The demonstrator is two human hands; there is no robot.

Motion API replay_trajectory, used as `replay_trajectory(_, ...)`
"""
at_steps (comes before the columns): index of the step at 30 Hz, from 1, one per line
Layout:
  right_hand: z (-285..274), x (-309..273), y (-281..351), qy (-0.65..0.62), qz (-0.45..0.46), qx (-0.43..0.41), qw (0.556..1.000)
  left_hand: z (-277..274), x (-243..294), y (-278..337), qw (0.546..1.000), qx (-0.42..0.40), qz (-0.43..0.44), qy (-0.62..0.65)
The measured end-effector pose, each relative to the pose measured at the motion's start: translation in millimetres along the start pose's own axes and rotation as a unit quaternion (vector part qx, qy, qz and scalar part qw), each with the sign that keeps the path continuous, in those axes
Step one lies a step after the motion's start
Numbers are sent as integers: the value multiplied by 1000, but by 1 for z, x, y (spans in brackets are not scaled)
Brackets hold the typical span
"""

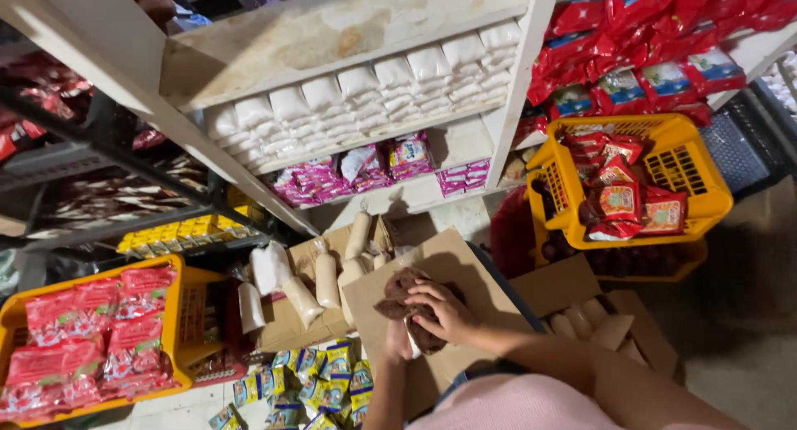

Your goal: Wiping down plastic bags containing white powder and arranging them on storage shelves.

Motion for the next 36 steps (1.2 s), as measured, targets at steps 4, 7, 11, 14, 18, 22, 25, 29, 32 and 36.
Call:
replay_trajectory(4, 10, 3, 1, -35, 72, 24, 997, 9, -2, 5, 998, 18, -1, 63)
replay_trajectory(7, 18, 9, 3, -40, 120, 53, 991, 9, 2, 9, 995, 98, 27, 0)
replay_trajectory(11, 12, -3, 8, -11, 114, 8, 993, -1, -3, 10, 997, 74, 34, 5)
replay_trajectory(14, 19, 4, 0, -9, 104, 37, 994, 17, 2, 11, 998, 52, 21, 21)
replay_trajectory(18, 33, 41, -10, -46, 218, 62, 973, 23, 2, 9, 992, 126, -5, 0)
replay_trajectory(22, 31, 60, -8, -58, 323, 61, 943, 23, 1, 4, 998, 56, -13, 32)
replay_trajectory(25, 26, 60, -6, -24, 295, 63, 953, 26, 0, 4, 998, 45, -3, 33)
replay_trajectory(29, 26, 66, -6, -19, 312, 47, 949, 22, -1, 0, 997, 64, 15, 39)
replay_trajectory(32, 34, 77, 2, -30, 291, 50, 955, 19, -3, 3, 997, 56, 35, 43)
replay_trajectory(36, 33, 77, 0, -52, 278, 48, 958, 27, 1, 6, 996, 59, 43, 52)
Point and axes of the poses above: each hand's wrist, its own y-axis away from the middle knuckle, its own z-axis out of the palm, x = y × z, the point moved 3 cm from there along -y, towards the middle knuckle, and after that the axes turned 2 degrees about z, right-handed, at the moved point
